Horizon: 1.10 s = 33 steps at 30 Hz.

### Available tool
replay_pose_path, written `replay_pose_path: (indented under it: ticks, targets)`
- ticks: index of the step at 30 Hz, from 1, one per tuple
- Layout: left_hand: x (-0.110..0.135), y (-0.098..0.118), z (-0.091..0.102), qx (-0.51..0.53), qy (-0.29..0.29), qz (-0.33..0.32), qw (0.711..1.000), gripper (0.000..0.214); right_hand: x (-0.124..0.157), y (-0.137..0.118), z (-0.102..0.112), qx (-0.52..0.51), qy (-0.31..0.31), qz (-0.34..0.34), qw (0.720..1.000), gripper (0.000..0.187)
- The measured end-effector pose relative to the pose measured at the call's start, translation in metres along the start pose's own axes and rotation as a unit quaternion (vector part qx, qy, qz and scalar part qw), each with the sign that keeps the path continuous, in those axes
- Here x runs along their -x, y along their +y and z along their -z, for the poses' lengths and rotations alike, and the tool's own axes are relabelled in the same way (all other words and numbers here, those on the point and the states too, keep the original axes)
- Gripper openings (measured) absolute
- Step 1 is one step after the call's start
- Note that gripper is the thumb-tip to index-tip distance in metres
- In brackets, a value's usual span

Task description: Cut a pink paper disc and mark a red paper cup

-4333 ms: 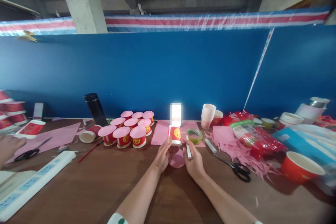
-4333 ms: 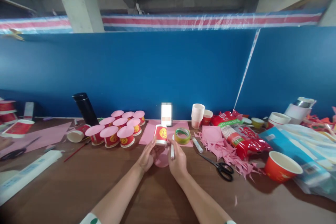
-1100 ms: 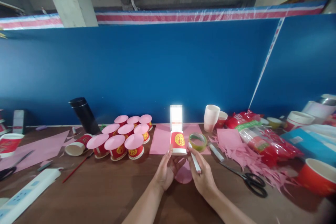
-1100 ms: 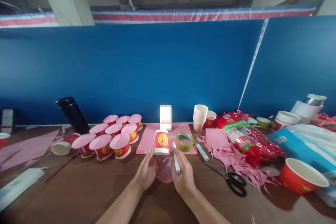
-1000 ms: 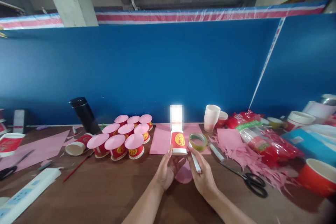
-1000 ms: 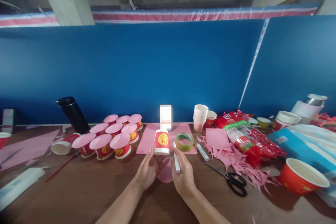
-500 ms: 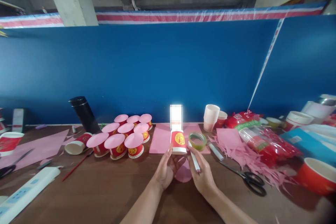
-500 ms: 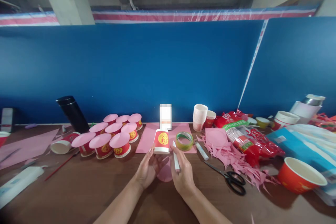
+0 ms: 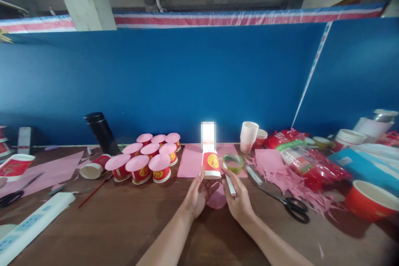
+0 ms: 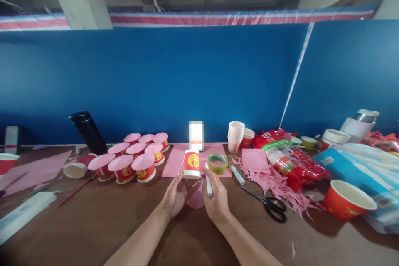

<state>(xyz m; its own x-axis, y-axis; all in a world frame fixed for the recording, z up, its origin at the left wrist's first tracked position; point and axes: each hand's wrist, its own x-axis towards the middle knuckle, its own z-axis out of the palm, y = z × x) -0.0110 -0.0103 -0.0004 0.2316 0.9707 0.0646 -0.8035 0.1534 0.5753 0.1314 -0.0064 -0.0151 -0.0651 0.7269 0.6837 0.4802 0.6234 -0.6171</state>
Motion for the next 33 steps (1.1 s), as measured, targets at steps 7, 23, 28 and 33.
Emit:
replay_pose_path:
  ticks: [7, 23, 28, 33]
  targets:
    - [-0.0003, 0.0008, -0.001, -0.013, 0.013, -0.019, 1.0, 0.041, -0.0029, -0.0063, 0.0031, 0.0, 0.014, 0.003, 1.0, 0.036]
    - [-0.0004, -0.0051, 0.0042, -0.06, 0.014, -0.037, 0.997, 0.027, -0.0041, -0.0092, 0.0037, 0.015, 0.042, 0.015, 0.999, 0.031]
    - [0.0015, -0.0047, 0.0005, -0.073, 0.009, -0.03, 0.997, 0.037, -0.0032, -0.0073, 0.0037, 0.007, 0.03, 0.012, 0.999, 0.034]
    - [0.0022, -0.0048, -0.0006, -0.081, 0.006, -0.028, 0.996, 0.035, -0.0028, -0.0066, 0.0041, 0.012, 0.021, 0.014, 1.0, 0.034]
